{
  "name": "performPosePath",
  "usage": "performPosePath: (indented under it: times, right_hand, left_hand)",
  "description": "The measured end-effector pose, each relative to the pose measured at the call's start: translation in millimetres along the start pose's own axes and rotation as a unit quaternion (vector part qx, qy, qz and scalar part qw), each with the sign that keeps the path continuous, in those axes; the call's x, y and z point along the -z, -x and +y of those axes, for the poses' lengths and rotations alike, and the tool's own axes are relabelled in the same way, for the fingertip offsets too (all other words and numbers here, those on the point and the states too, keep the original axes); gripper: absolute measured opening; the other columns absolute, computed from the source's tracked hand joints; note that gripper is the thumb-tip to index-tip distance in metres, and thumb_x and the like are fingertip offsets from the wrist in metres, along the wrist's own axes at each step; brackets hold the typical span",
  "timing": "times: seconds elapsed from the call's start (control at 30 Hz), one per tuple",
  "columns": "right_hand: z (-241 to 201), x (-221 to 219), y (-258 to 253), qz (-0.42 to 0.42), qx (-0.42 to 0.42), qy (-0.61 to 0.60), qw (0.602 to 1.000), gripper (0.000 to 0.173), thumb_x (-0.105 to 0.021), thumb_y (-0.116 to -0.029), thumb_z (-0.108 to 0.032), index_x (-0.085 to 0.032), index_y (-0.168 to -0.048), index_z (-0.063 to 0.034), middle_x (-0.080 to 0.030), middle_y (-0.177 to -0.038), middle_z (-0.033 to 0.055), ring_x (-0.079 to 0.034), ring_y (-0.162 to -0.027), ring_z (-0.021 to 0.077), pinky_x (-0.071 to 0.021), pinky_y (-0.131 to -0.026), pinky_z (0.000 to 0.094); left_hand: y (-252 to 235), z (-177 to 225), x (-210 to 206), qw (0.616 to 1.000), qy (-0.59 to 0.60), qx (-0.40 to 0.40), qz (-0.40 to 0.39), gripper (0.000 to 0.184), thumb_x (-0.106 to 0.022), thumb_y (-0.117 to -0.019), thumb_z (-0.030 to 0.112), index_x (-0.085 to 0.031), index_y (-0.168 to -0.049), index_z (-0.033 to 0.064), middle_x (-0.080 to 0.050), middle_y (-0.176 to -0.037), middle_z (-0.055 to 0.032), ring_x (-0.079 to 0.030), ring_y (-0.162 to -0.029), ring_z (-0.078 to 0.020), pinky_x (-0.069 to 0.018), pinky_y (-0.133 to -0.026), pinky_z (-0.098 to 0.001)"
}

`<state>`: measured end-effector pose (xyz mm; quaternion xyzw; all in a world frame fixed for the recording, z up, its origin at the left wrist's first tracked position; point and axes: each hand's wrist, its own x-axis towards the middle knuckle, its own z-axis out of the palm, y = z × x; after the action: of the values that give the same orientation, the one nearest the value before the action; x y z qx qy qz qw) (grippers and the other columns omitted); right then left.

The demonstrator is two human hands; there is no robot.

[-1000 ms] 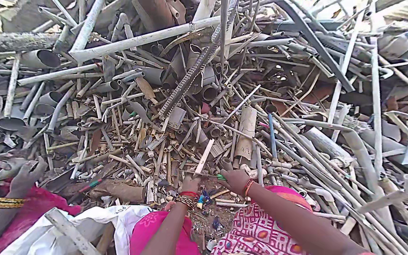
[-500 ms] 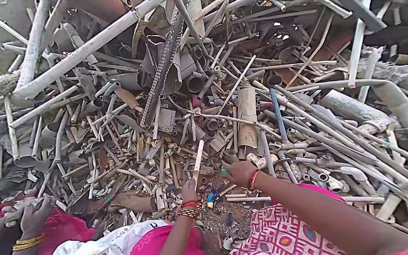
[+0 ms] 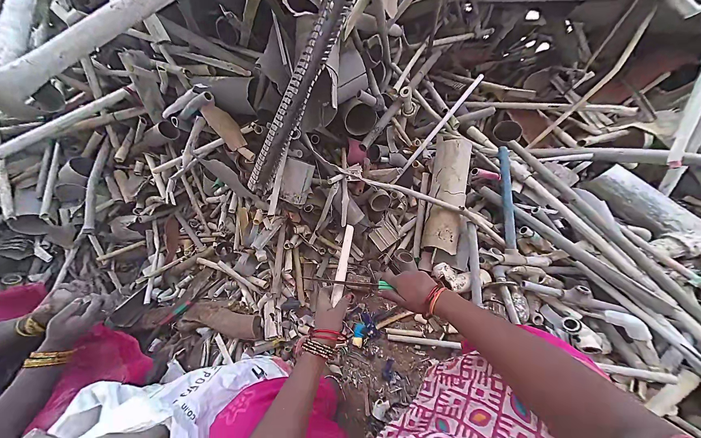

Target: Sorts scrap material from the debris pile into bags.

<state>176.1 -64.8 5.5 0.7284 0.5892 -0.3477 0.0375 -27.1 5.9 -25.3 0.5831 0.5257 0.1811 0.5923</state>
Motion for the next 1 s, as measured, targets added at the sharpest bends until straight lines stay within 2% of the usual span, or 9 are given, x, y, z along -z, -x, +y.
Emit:
performPosePath:
  times: [0.1, 0.23, 0.37, 0.47, 0.57, 0.7, 0.83, 0.93, 1.0]
  right_hand:
    - [5.7, -1.4, -15.8, 0.037, -0.083, -0.058, 0.994, 0.059, -0.033, -0.1118, -0.048, -0.047, -0.143, 0.0006, -0.064, -0.122, 0.0318, -0.063, -0.118, 0.0487, -0.0470, -0.097, 0.0641]
    - [7.2, -3.0, -11.7, 0.007, 0.035, -0.022, 0.999, 0.057, -0.037, -0.1113, -0.046, -0.052, -0.137, 0.0026, -0.066, -0.109, 0.0321, -0.065, -0.107, 0.0505, -0.0476, -0.091, 0.0657]
    - [10.7, -7.5, -13.3, 0.023, -0.075, -0.071, 0.994, 0.060, -0.032, -0.1121, -0.047, -0.048, -0.143, 0.0020, -0.063, -0.123, 0.0320, -0.061, -0.120, 0.0484, -0.0456, -0.099, 0.0639]
    - [13.2, -8.9, -6.7, 0.013, 0.009, -0.035, 0.999, 0.057, -0.036, -0.1118, -0.045, -0.054, -0.133, 0.0052, -0.065, -0.111, 0.0319, -0.064, -0.109, 0.0491, -0.0475, -0.092, 0.0645]
    - [16.6, -8.9, -8.7, 0.005, -0.101, -0.054, 0.993, 0.062, -0.032, -0.1118, -0.048, -0.047, -0.145, 0.0021, -0.062, -0.128, 0.0321, -0.060, -0.124, 0.0477, -0.0448, -0.101, 0.0642]
    - [12.9, -9.6, 4.3, -0.020, -0.003, -0.020, 1.000, 0.058, -0.036, -0.1115, -0.046, -0.053, -0.135, 0.0041, -0.064, -0.114, 0.0326, -0.064, -0.112, 0.0494, -0.0468, -0.093, 0.0652]
    - [13.0, -6.9, 1.4, 0.014, -0.122, -0.036, 0.992, 0.062, -0.033, -0.1113, -0.049, -0.049, -0.142, 0.0025, -0.062, -0.127, 0.0323, -0.061, -0.123, 0.0487, -0.0455, -0.100, 0.0651]
    - [5.7, -6.7, 10.5, -0.006, -0.027, -0.004, 1.000, 0.058, -0.036, -0.1115, -0.046, -0.051, -0.137, 0.0033, -0.065, -0.114, 0.0322, -0.064, -0.111, 0.0496, -0.0482, -0.092, 0.0644]
    - [5.5, -7.1, 3.8, 0.004, -0.077, -0.023, 0.997, 0.058, -0.034, -0.1118, -0.046, -0.050, -0.138, 0.0031, -0.064, -0.120, 0.0318, -0.063, -0.116, 0.0482, -0.0480, -0.095, 0.0635]
  left_hand:
    - [-1.6, 5.0, 2.2, 0.987, 0.154, 0.047, 0.002, 0.010, -0.049, -0.1016, -0.005, -0.048, -0.111, -0.0053, -0.047, -0.066, 0.0001, -0.046, -0.049, -0.0032, -0.0409, -0.048, -0.0156]
    - [-7.3, 13.3, 3.5, 0.967, 0.238, 0.091, 0.009, 0.009, -0.044, -0.1067, 0.002, -0.052, -0.104, -0.0004, -0.047, -0.061, 0.0009, -0.046, -0.046, -0.0056, -0.0423, -0.046, -0.0172]
    - [-3.7, 10.4, 4.1, 0.964, 0.237, 0.120, 0.000, 0.018, -0.039, -0.1094, 0.007, -0.054, -0.106, -0.0023, -0.040, -0.056, 0.0030, -0.039, -0.041, -0.0039, -0.0351, -0.041, -0.0157]
    - [-2.4, 11.9, -1.9, 0.949, 0.285, 0.138, -0.005, 0.028, -0.034, -0.1112, 0.012, -0.056, -0.104, -0.0021, -0.037, -0.051, 0.0045, -0.036, -0.038, -0.0036, -0.0325, -0.039, -0.0158]
    - [0.2, 9.7, -0.8, 0.945, 0.284, 0.163, -0.015, 0.044, -0.027, -0.1134, 0.022, -0.061, -0.102, -0.0040, -0.036, -0.048, 0.0044, -0.034, -0.036, -0.0043, -0.0312, -0.037, -0.0173]
    - [-0.2, 9.0, -4.7, 0.971, 0.197, 0.129, -0.033, 0.041, -0.028, -0.1141, 0.022, -0.057, -0.095, 0.0014, -0.042, -0.054, 0.0032, -0.040, -0.042, -0.0054, -0.0369, -0.044, -0.0189]
    - [3.0, 6.0, -4.0, 0.980, 0.156, 0.102, -0.069, 0.043, -0.027, -0.1141, 0.020, -0.060, -0.101, -0.0025, -0.041, -0.055, 0.0049, -0.038, -0.043, -0.0039, -0.0353, -0.044, -0.0179]
    - [3.0, 8.0, -8.8, 0.984, 0.142, 0.094, -0.047, 0.038, -0.029, -0.1133, 0.017, -0.058, -0.099, -0.0019, -0.041, -0.056, 0.0039, -0.039, -0.044, -0.0047, -0.0354, -0.045, -0.0189]
    - [2.8, 6.2, -3.1, 0.991, 0.078, 0.088, -0.066, 0.036, -0.031, -0.1135, 0.018, -0.057, -0.100, -0.0018, -0.039, -0.063, 0.0027, -0.039, -0.051, -0.0065, -0.0368, -0.051, -0.0212]
